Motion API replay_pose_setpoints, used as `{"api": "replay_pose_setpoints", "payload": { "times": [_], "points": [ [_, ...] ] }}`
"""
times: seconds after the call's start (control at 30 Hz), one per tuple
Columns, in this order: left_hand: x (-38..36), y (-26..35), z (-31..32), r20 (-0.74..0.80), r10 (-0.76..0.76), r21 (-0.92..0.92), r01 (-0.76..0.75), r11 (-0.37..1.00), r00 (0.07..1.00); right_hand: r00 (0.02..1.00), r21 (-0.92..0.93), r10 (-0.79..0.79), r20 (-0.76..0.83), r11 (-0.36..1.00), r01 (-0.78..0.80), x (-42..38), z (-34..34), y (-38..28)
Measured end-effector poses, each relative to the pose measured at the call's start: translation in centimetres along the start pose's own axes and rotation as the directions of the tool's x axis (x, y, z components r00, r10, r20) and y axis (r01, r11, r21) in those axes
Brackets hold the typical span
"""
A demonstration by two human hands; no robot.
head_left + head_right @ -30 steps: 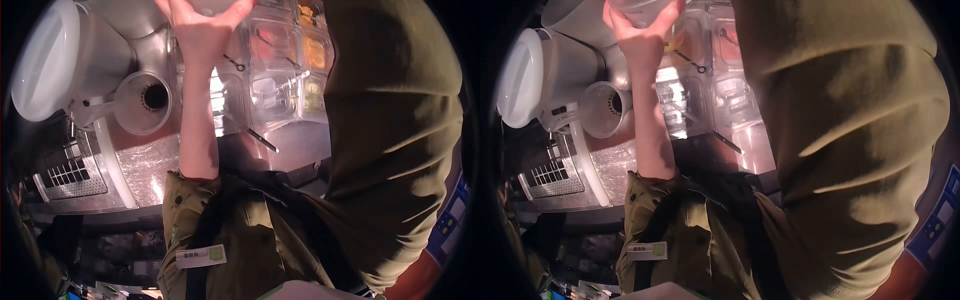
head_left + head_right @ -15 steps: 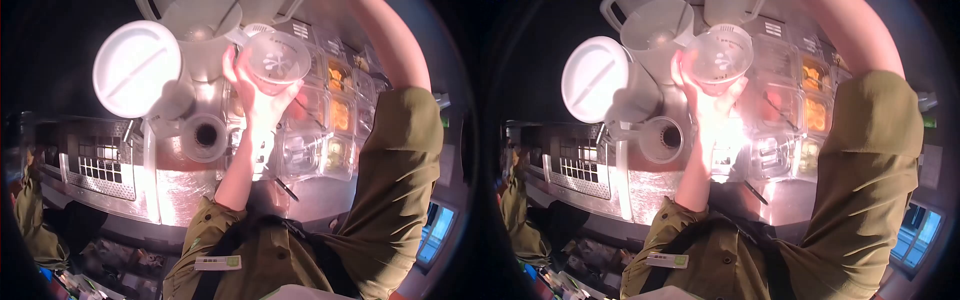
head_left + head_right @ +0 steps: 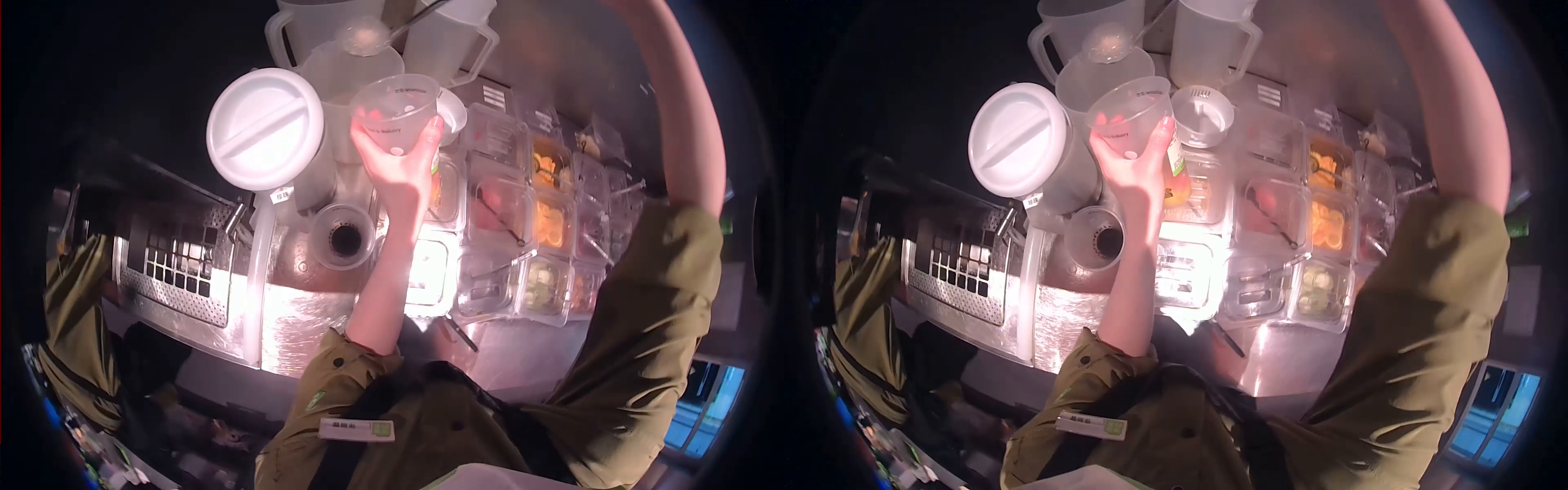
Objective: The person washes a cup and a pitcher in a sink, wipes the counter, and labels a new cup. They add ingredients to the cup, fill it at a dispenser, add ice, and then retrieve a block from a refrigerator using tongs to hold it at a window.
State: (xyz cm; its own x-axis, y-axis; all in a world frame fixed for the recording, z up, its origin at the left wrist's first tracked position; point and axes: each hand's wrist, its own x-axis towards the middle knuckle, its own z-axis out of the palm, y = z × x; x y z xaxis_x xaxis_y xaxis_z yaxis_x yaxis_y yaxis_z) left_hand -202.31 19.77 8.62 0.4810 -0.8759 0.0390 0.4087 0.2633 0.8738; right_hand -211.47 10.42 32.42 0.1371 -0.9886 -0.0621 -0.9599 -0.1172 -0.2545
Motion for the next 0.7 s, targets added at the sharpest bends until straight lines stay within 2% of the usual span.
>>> {"api": "replay_pose_setpoints", "payload": {
  "times": [0.03,0.1,0.13,0.17,0.2,0.27,0.3,0.33,0.43,0.53,0.57,0.67,0.7],
  "points": [
    [0.4,0.1,0.1,-0.008,0.022,0.067,-0.021,0.998,1.0,0.999,-0.039,-0.025,-0.043,0.999,0.023,-2.0,-1.0,-0.6],
    [1.1,0.3,0.1,-0.024,0.059,0.197,-0.054,0.979,0.998,0.95,-0.128,-0.295,-0.106,0.951,0.281,-6.1,-1.4,0.1],
    [1.2,0.4,0.3,-0.024,0.08,0.176,-0.075,0.981,0.996,0.85,-0.179,-0.513,-0.117,0.853,0.49,-8.3,-0.2,2.3],
    [1.4,0.6,0.5,-0.02,0.103,0.155,-0.099,0.983,0.994,0.762,-0.407,-0.647,-0.002,0.697,0.59,-10.4,0.8,3.3],
    [1.3,0.7,0.7,-0.014,0.125,0.137,-0.121,0.983,0.992,0.645,-0.586,-0.756,0.113,0.473,0.658,-12.5,1.7,4.3],
    [0.7,0.4,0.9,0.039,0.28,0.34,-0.276,0.899,0.959,0.465,-0.82,-0.863,0.196,0.116,0.561,-15.8,5.0,6.1],
    [0.3,0.2,1.0,0.079,0.349,0.436,-0.347,0.83,0.934,0.411,-0.866,-0.897,0.164,0.069,0.496,-15.9,5.2,7.1],
    [-0.2,0.0,1.1,0.089,0.337,0.406,-0.343,0.847,0.937,0.352,-0.903,-0.926,0.14,0.026,0.428,-16.2,5.3,8.3],
    [-1.8,0.3,1.3,0.117,0.319,0.349,-0.34,0.874,0.941,0.387,-0.862,-0.914,0.119,0.099,0.497,-18.2,6.8,10.6],
    [-3.0,0.2,1.4,0.119,0.39,0.429,-0.401,0.809,0.913,0.602,-0.561,-0.786,-0.143,0.565,0.604,-18.7,6.7,12.8],
    [-3.2,-0.1,1.3,0.115,0.418,0.437,-0.424,0.793,0.901,0.805,-0.251,-0.554,-0.212,0.827,0.503,-19.1,6.3,13.1],
    [-5.3,0.5,0.8,0.152,0.372,0.423,-0.401,0.813,0.916,0.821,0.141,-0.422,-0.385,0.852,0.504,-17.1,5.4,12.3],
    [-6.4,1.0,0.3,0.201,0.299,0.396,-0.357,0.846,0.933,0.834,0.185,-0.409,-0.37,0.847,0.497,-15.8,5.2,11.8]
  ]
}}
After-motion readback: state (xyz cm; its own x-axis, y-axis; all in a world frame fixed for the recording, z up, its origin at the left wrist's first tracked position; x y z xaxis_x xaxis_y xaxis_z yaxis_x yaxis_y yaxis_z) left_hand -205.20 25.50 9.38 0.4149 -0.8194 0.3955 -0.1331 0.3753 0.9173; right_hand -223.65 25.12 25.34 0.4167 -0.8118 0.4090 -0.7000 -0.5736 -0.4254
